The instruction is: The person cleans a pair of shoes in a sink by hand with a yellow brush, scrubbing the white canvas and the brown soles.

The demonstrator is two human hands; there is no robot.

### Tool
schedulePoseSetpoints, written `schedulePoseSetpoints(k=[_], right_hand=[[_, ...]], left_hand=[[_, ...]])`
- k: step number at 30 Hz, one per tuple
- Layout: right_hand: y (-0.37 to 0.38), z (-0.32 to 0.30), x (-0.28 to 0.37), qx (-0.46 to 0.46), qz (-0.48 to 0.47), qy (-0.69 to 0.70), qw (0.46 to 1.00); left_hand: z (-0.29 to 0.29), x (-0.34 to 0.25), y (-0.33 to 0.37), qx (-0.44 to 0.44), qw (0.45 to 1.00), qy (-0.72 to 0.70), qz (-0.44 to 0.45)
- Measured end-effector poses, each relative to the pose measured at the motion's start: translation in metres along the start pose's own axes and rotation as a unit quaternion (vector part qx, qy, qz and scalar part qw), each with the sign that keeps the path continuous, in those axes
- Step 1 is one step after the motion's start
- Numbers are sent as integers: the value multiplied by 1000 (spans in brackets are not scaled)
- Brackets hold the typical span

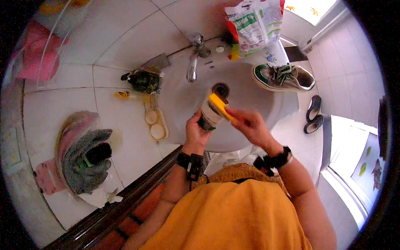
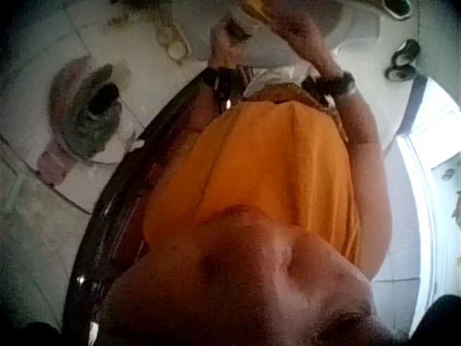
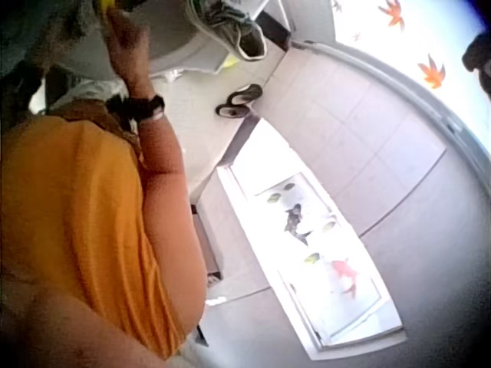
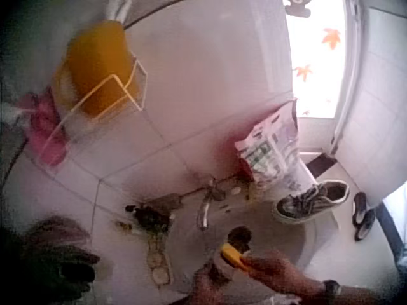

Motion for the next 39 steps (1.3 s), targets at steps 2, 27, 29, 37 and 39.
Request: schedulePoseSetpoints(k=[2,27,29,37,39], right_hand=[[-5,0,24,15,7,-72,997],[8,-15,-4,-40,-43,-193,979],[3,-17,1,-86,-110,-192,971],[-23,-4,44,-40,-62,-497,865],[-4,-2,43,-76,-66,-502,859]], left_hand=[[-5,2,2,26,999,38,8],[3,14,1,29,991,130,1],[7,11,-1,20,992,127,11],[36,39,14,82,997,14,-4],[53,34,22,100,995,-5,-5]])
Point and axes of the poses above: each hand's wrist, its own y-axis towards the middle knuckle, its own z-axis out of the palm, x = y × z, the point moved 2 cm from there along y, towards the middle knuckle, and after that the axes turned 5 degrees about -z, right-handed, at the moved point
